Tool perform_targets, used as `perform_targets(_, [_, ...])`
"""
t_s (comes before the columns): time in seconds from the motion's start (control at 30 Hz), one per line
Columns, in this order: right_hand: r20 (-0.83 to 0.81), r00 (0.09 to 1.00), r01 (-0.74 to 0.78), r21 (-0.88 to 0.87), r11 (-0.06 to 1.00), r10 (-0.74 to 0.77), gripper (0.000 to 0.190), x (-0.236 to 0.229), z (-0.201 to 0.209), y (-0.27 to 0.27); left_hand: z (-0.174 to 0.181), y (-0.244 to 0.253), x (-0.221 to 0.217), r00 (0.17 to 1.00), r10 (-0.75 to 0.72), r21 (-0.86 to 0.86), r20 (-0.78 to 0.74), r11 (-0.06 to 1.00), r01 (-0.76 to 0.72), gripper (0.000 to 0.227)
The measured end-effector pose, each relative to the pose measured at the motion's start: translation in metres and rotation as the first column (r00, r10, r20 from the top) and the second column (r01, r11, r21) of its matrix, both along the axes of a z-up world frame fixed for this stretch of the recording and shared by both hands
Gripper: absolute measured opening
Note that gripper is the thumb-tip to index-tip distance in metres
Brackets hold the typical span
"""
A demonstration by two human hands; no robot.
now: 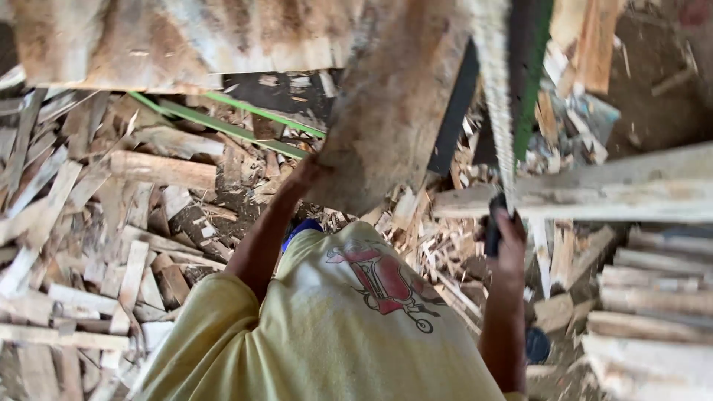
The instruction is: Feeding and trimming veneer sheets using an industrial cutting machine in a workshop.
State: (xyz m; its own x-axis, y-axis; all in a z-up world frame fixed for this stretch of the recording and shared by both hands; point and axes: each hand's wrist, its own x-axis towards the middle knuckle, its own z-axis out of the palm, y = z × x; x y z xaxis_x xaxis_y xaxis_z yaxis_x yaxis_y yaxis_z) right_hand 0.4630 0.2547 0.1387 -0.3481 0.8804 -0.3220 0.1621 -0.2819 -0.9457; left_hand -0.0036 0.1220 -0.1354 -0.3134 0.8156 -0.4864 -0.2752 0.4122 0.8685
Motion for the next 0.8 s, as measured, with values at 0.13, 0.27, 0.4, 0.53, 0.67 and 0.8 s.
perform_targets(0.13, [-0.605,0.796,-0.237,-0.353,0.905,-0.027,0.062,-0.016,-0.065,-0.02,0.041,-0.032,0.022,0.859,0.145,0.337,0.49,0.878,-0.341,0.044])
perform_targets(0.27, [-0.195,0.981,-0.094,-0.579,0.81,-0.025,0.046,-0.092,-0.118,-0.067,0.119,-0.079,0.026,0.941,0.214,0.33,-0.261,0.936,-0.121,0.039])
perform_targets(0.4, [-0.216,0.96,-0.269,-0.544,0.795,0.177,0.043,-0.159,-0.154,-0.058,0.197,-0.133,0.011,0.94,0.301,0.368,0.158,0.866,-0.339,0.038])
perform_targets(0.53, [-0.234,0.918,-0.397,-0.505,0.767,0.321,0.041,-0.242,-0.187,-0.041,0.241,-0.177,-0.024,0.788,0.238,0.284,-0.568,0.955,-0.084,0.036])
perform_targets(0.67, [-0.254,0.868,-0.496,-0.464,0.734,0.426,0.039,-0.351,-0.202,-0.034,0.262,-0.206,-0.098,0.815,0.416,0.458,-0.404,0.863,-0.213,0.03])
perform_targets(0.8, [-0.262,0.811,-0.584,-0.434,0.686,0.524,0.037,-0.454,-0.197,-0.038,0.305,-0.226,-0.178,0.781,0.574,0.445,-0.248,0.783,-0.435,0.031])
